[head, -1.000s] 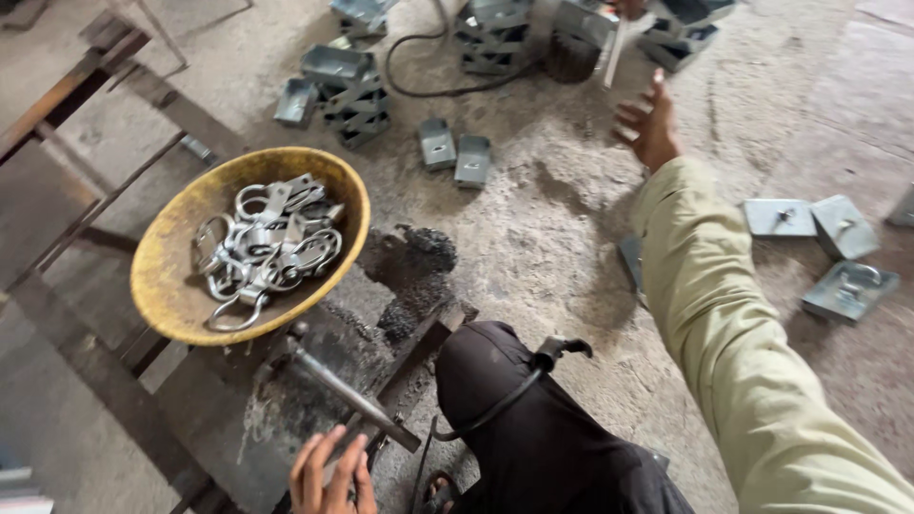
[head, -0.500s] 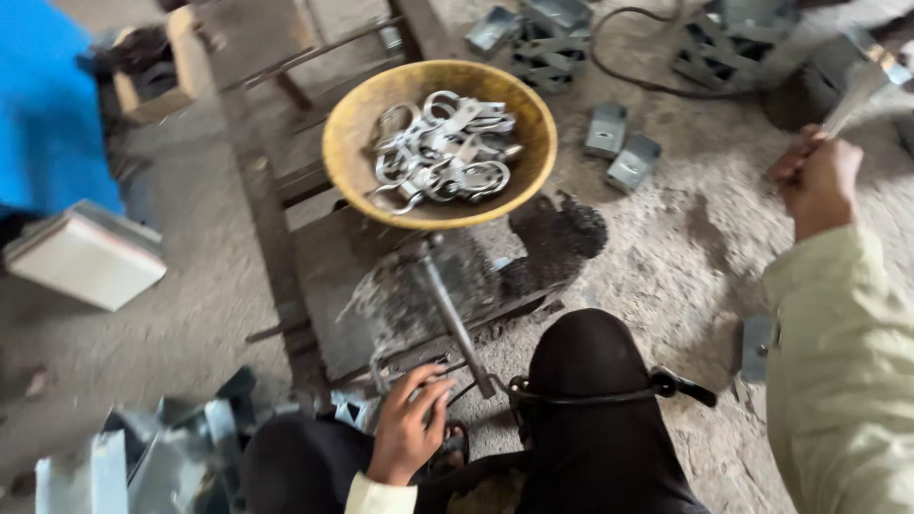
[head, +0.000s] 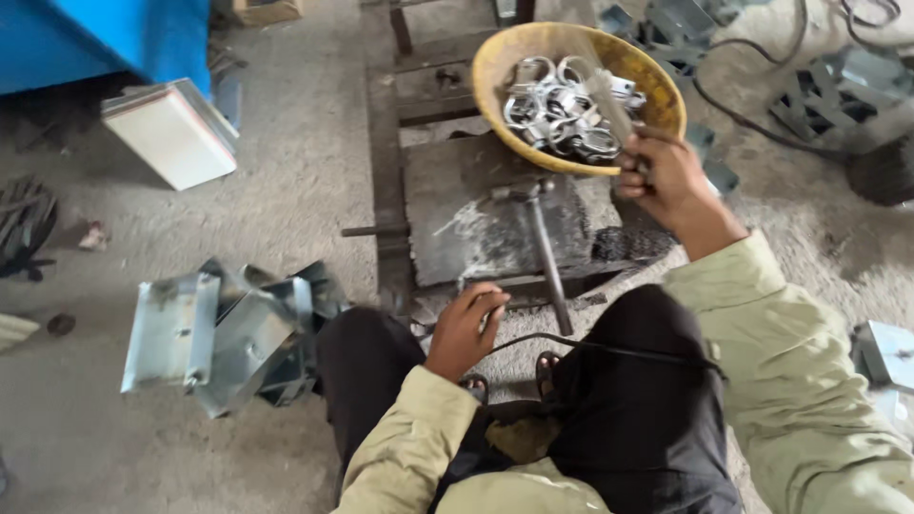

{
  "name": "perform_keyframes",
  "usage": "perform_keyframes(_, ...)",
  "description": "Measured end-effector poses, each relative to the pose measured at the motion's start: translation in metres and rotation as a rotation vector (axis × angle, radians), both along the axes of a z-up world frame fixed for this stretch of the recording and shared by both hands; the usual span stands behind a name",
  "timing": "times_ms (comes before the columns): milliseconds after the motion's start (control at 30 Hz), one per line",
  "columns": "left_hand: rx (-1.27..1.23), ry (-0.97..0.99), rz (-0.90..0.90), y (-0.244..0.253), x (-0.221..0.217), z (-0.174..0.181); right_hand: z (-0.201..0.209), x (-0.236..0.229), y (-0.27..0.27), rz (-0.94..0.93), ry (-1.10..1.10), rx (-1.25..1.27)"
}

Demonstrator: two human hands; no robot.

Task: The person sits on the floor and welds metal handles onto small rectangular metal boxes using a handheld welding torch. They pick up boxes from a pile, attach handles, weld them in place, and then move the finished units aside.

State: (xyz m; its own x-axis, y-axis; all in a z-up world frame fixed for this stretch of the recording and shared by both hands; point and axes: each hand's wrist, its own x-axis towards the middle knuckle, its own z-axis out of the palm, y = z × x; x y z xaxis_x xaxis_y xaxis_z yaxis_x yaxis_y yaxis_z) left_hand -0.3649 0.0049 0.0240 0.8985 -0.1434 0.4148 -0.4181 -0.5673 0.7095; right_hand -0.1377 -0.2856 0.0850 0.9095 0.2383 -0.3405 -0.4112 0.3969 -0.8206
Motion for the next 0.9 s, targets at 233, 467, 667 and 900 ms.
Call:
perform_keyframes(233, -0.057, -0.015, 0.076, 0.008, -0.004, 0.001, -0.031, 0.035, 0.085, 0.072, -0.060, -0.261)
perform_keyframes(467, -0.023, 0.144, 0.083, 0.020, -0.002, -0.005, -0.005, 0.060, 0.144, 0.174, -0.002, -0.378)
perform_keyframes(667, -0.018, 0.081, 0.123, 0.017, 0.007, -0.007, -0.055, 0.136, 0.206, 0.019, -0.226, -0.235)
perform_keyframes(900, -0.055, 0.020, 0.138, 0.020, 0.013, -0.017, -0.071, 0.174, 0.258, -0.186, -0.153, -0.120)
